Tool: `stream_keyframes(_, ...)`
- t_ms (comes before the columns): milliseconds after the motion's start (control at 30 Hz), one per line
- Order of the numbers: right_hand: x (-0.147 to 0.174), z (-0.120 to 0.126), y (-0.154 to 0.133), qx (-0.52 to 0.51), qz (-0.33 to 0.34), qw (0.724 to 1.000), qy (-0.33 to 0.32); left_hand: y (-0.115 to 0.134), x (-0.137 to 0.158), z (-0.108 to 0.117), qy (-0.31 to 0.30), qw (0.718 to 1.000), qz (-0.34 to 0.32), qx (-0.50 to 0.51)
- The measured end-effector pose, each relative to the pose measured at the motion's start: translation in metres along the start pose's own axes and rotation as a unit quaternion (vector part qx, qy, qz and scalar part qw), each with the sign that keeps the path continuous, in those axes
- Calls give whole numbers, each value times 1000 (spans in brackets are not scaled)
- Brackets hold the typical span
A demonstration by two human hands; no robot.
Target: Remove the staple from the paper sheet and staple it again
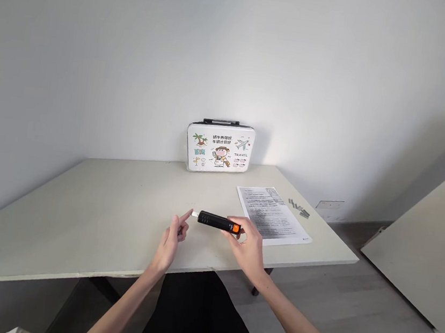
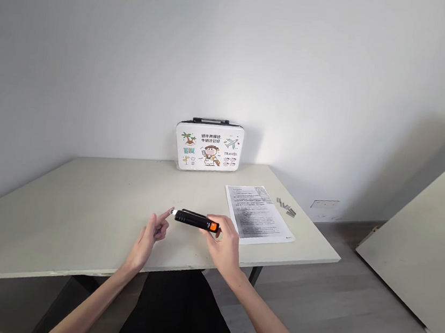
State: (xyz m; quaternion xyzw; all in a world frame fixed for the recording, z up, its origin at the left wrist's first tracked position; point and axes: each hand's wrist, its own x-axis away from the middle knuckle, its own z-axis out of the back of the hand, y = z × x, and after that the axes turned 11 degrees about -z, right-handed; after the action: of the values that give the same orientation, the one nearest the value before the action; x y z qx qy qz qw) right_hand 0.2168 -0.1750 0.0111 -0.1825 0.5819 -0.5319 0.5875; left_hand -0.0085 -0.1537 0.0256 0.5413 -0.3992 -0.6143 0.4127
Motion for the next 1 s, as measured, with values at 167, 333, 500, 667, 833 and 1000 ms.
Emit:
stream_keyframes(167, -6, -18, 2, -45, -86, 995, -27, -1, -1, -8, -43, 999, 6, -15)
stream_keyframes(333, -50, -52, 29, -70, -152, 984, -65, -10, -25, 18, 92, 970, 100, 199)
stream_keyframes(500, -117, -116, 57, -59, -150, 979, -125, -14, -28, 45, 186, 830, 183, 494)
stream_keyframes(667, -163, -190, 69, -51, -132, 969, -202, -17, -18, 50, 203, 801, 183, 533)
stream_keyframes(833, -180, -244, 72, -34, -117, 965, -231, -18, -17, 50, 227, 798, 197, 522)
stream_keyframes(1000, -189, -259, 66, -7, -108, 966, -234, -19, -16, 50, 222, 805, 202, 512)
